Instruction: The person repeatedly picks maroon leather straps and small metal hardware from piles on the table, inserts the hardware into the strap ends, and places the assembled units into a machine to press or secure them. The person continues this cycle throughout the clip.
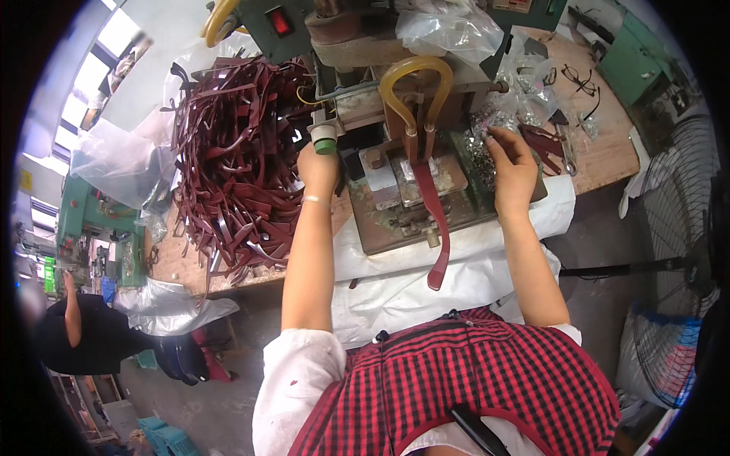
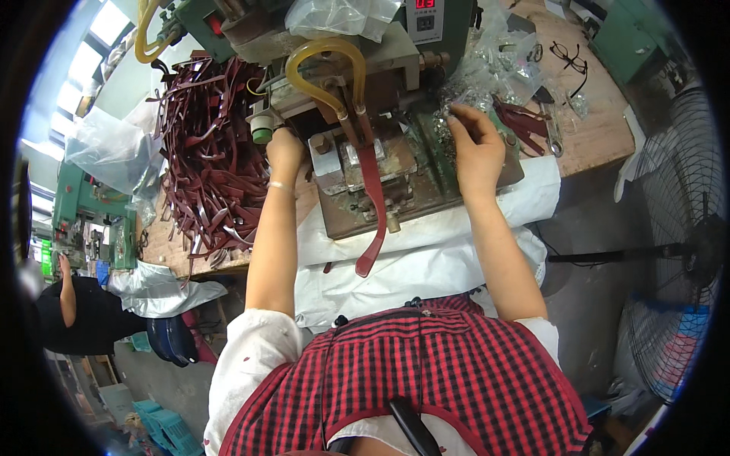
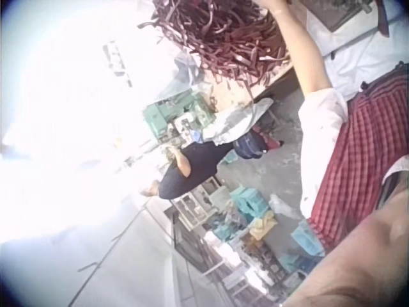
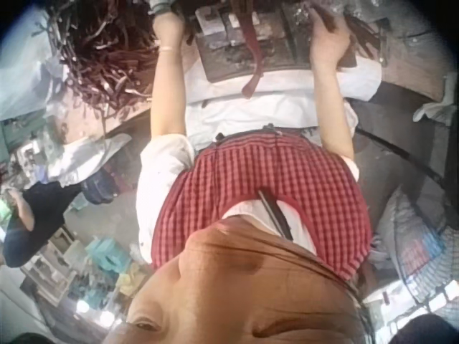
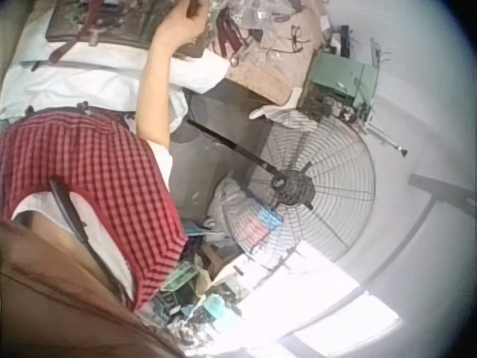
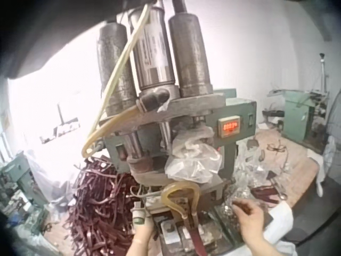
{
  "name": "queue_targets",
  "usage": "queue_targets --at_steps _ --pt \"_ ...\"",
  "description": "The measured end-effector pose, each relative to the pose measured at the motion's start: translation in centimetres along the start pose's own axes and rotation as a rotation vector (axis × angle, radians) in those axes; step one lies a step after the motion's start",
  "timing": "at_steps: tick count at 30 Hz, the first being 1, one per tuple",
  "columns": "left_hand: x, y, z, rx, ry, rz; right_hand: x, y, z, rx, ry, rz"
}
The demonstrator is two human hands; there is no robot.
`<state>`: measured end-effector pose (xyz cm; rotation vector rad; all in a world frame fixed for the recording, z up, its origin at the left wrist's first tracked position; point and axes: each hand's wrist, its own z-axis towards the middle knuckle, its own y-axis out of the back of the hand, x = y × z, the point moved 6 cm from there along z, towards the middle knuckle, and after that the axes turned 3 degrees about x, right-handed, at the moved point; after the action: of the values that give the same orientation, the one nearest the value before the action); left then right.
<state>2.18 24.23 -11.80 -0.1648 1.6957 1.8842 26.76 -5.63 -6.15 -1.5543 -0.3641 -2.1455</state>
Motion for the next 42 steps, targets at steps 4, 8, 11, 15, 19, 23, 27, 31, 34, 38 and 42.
queue_targets --at_steps 4,8,11,15,19,23,27,31,34,38,42 --pt "-1.0 0.5 0.6 0.063 0.075 -0.016 0.9 2.3 -1.3 -0.023 0.004 -0.198" --pt "-2.6 6.9 -4.0 -0.042 -0.028 -0.201 1.7 6.4 -3.7 -0.088 0.082 -0.3" --pt "-0.2 9.7 -7.4 -0.006 -0.037 -0.665 2.7 7.0 -5.1 -0.04 -0.039 -0.142" --pt "1.3 9.5 -9.2 0.283 0.058 -1.23 9.3 0.2 -4.2 0.295 0.172 -0.194" --pt "1.3 8.1 -10.9 0.316 -0.039 -1.097 9.1 -5.8 -2.8 0.323 0.139 -0.077" --pt "2.4 8.2 -13.1 0.082 0.257 -1.102 7.5 -7.1 -3.6 0.257 -0.028 0.15" --pt "-0.9 11.6 -13.5 -0.056 0.023 -1.024 7.5 -7.1 -3.7 0.267 -0.106 0.267" --pt "-7.4 17.5 -15.4 -0.293 -0.345 -1.06 9.3 -8.3 -4.2 0.31 -0.219 0.381" --pt "-10.4 18.3 -18.2 -0.327 -0.701 -0.892 11.2 -7.1 -5.6 0.376 -0.265 0.3" --pt "-16.3 16.4 -20.9 -0.242 -1.17 -0.311 11.7 -5.2 -4.7 0.555 -0.034 0.075" --pt "-17.1 14.7 -20.3 -0.299 -1.248 -0.359 3.9 0.5 -0.7 0.196 0.306 -0.926"
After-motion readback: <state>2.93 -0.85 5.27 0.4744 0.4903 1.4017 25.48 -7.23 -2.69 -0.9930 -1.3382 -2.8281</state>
